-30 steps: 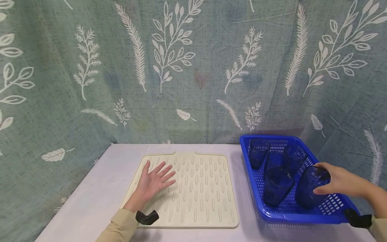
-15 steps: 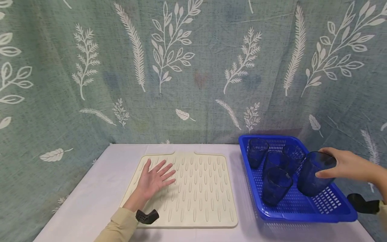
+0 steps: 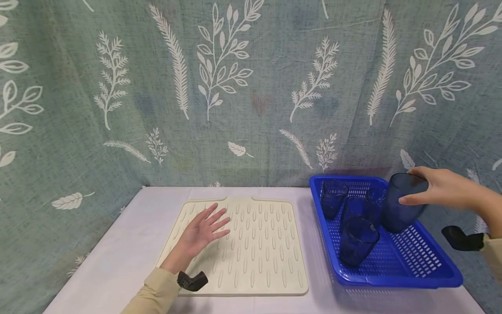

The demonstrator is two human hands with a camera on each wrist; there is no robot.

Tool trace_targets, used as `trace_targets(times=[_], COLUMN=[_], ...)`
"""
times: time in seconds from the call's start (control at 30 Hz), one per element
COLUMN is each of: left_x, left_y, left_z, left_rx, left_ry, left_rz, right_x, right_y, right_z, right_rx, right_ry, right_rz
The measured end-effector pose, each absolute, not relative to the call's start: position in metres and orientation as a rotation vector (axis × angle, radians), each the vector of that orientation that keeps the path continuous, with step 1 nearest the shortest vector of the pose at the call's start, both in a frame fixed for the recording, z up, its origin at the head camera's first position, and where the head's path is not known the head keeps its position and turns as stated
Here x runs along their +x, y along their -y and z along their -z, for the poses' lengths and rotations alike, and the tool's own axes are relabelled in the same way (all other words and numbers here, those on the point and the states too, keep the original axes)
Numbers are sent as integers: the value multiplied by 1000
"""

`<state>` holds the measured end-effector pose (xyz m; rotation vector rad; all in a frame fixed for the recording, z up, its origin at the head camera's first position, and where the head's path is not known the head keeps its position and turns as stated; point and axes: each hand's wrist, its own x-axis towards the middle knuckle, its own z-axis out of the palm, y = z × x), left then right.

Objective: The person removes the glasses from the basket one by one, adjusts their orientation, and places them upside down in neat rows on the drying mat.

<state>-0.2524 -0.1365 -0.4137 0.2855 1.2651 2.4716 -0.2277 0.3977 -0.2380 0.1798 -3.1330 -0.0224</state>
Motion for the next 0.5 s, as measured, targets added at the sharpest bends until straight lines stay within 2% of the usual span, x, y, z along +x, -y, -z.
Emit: trace_targets(times=[0.5], left_x=[-263], left_y=[124], left_z=[396], left_rx=[383], left_ry=[-1255], left_rz=[-2447], right_x=[-238], right_y=[-362], right_z=[215], right_rx=[274], right_ry=[3106], right_rz=[-52])
